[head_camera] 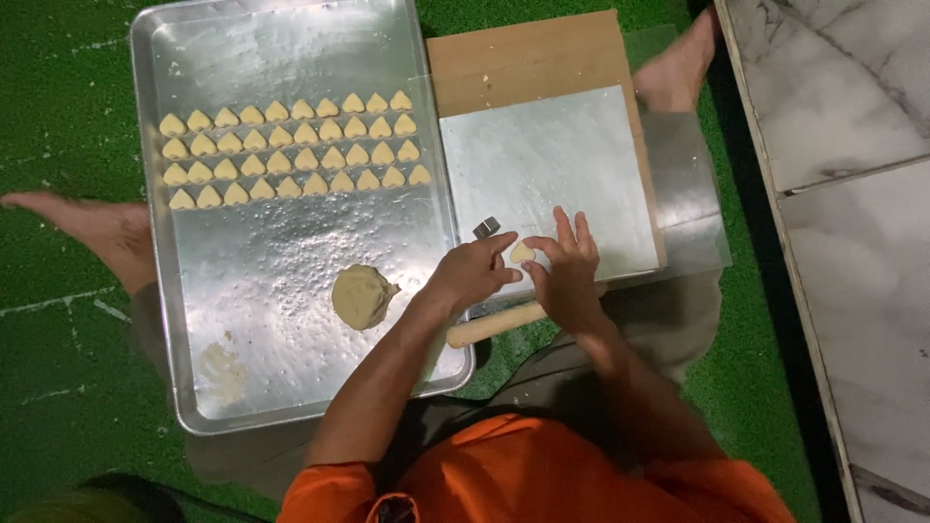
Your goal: Rolling out dough and using a heart-shaped cutter to create cookies, then arranging them on a baking tray.
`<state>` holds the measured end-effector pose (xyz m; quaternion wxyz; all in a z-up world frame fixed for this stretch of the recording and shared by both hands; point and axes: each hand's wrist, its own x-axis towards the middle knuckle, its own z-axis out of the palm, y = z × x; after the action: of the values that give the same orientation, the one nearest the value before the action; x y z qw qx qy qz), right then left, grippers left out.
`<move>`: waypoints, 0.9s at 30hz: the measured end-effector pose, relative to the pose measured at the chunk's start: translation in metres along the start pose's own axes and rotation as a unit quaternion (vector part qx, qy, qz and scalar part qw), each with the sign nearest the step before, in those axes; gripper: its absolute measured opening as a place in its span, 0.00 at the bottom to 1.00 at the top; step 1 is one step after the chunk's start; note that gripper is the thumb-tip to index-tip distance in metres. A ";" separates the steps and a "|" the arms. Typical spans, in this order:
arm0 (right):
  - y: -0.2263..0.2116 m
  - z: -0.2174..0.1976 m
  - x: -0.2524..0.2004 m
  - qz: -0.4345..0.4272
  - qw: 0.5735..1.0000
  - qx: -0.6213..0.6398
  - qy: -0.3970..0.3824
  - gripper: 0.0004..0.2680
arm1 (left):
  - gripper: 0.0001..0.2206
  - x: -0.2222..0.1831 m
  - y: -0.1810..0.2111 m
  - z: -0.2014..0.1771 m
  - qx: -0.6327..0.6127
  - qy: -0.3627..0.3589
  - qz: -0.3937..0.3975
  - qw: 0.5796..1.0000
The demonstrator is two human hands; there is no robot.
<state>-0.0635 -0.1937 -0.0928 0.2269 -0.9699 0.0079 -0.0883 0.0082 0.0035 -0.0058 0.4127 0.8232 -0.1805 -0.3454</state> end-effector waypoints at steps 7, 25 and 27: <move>0.007 0.008 -0.001 -0.023 0.999 0.003 0.033 0.22 | 0.25 0.002 -0.001 0.000 0.024 -0.002 0.020 1.000; 0.003 -0.031 -0.011 -0.122 0.988 -0.091 -0.035 0.05 | 0.10 -0.032 0.014 0.007 -0.153 0.064 0.060 0.984; -0.025 -0.061 -0.005 0.115 0.965 0.221 -0.081 0.05 | 0.10 -0.039 0.014 0.006 -0.213 0.055 0.046 0.975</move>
<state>-0.0793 -0.1981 -0.0291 0.4437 -0.8923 0.0815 0.0182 -0.0233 0.0143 0.0186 0.6029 0.7253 -0.1175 -0.3109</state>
